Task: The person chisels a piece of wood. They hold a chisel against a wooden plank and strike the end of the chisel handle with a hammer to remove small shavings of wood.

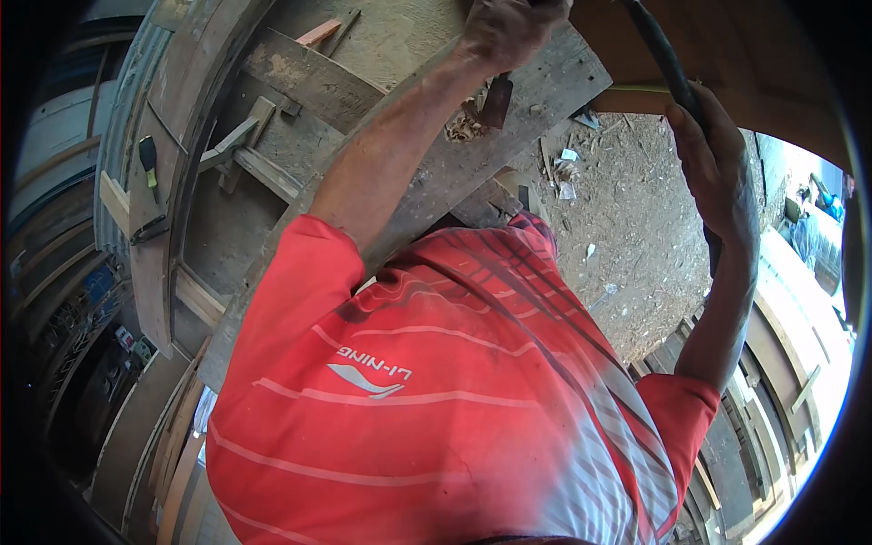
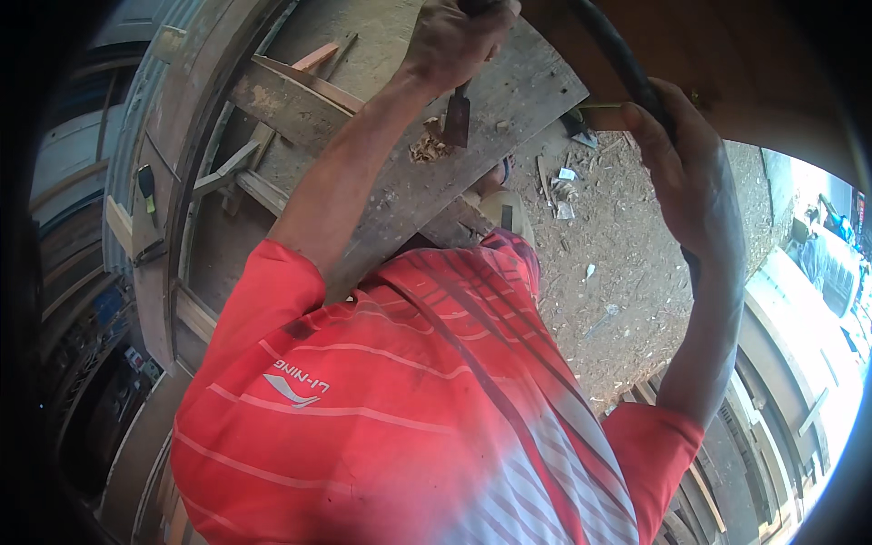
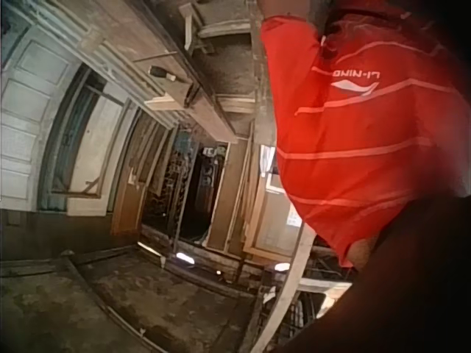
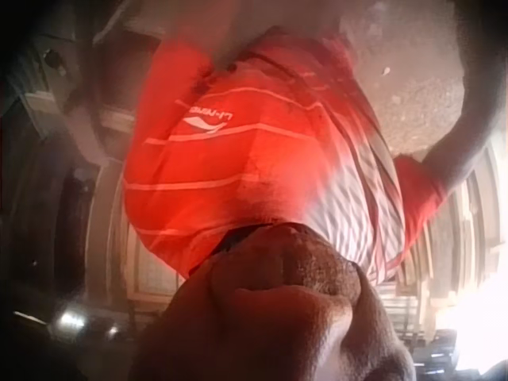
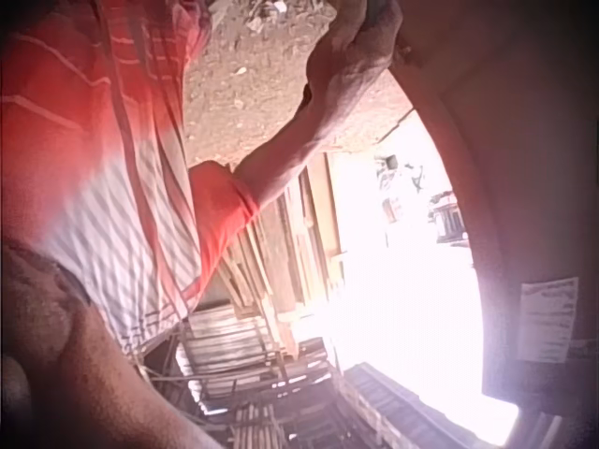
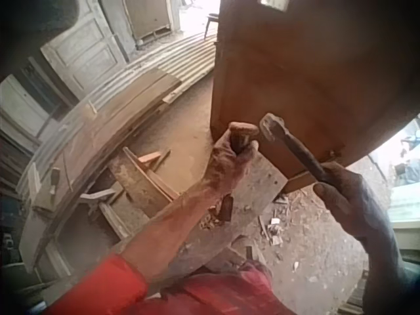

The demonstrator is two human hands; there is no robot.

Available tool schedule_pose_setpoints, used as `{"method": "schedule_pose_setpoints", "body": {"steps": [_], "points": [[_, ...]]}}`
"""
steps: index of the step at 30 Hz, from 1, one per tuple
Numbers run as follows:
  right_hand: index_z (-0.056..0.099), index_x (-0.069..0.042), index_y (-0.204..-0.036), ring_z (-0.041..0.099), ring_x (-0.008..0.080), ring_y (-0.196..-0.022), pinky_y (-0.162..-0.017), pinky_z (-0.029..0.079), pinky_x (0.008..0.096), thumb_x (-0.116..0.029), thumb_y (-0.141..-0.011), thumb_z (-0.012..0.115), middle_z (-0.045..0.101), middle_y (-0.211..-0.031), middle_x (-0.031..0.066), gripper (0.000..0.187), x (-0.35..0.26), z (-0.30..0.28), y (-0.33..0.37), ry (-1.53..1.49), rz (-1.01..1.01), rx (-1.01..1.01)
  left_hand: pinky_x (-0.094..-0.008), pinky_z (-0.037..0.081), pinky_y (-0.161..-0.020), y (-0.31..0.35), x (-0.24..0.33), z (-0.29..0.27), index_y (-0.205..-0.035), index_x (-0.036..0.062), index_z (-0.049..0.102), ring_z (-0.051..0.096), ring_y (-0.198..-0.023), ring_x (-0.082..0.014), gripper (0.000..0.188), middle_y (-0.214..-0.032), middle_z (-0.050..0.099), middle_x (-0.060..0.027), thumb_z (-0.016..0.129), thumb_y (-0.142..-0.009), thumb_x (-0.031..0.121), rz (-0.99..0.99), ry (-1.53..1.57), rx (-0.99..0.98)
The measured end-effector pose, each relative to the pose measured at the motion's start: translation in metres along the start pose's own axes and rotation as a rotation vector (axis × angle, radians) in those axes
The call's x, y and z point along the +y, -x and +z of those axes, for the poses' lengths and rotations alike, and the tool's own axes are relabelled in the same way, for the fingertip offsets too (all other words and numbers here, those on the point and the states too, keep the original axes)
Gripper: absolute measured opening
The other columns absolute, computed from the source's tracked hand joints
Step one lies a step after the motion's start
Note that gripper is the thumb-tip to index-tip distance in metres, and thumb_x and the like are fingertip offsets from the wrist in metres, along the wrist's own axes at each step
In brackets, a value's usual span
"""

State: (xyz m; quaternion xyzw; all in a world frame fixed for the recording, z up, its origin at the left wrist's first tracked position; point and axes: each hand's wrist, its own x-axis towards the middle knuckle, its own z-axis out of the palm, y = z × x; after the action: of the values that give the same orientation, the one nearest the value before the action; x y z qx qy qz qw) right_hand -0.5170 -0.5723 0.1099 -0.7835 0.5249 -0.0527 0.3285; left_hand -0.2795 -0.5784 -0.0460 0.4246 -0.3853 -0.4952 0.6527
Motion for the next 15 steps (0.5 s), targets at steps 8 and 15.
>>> {"method": "schedule_pose_setpoints", "body": {"steps": [8, 15], "points": [[0.06, -0.001, -0.131, 0.047, 0.0024, -0.054, -0.048, 0.036, 0.021, -0.044, -0.101, 0.062, 0.052, -0.067, -0.003, 0.053, 0.002, -0.008, 0.006, -0.112, 0.01, 0.133, -0.0228, 0.046, -0.077, 0.009, 0.011, 0.005, -0.111, 0.0073, 0.061, 0.053, -0.085, -0.0057, 0.019, -0.094, 0.059, 0.005, 0.069, -0.095, 0.007, 0.16, -0.022, 0.003], [0.06, -0.002, -0.132, 0.047, 0.0021, -0.054, -0.047, 0.035, 0.0207, -0.043, -0.101, 0.062, 0.052, -0.068, -0.0032, 0.051, 0.003, 0.005, 0.016, -0.16, 0.029, 0.118, -0.0235, 0.048, -0.078, 0.015, 0.02, 0.004, -0.114, 0.0063, 0.062, 0.055, -0.087, -0.006, 0.021, -0.099, 0.063, 0.0034, 0.069, -0.095, 0.008, 0.249, -0.064, -0.011]]}}
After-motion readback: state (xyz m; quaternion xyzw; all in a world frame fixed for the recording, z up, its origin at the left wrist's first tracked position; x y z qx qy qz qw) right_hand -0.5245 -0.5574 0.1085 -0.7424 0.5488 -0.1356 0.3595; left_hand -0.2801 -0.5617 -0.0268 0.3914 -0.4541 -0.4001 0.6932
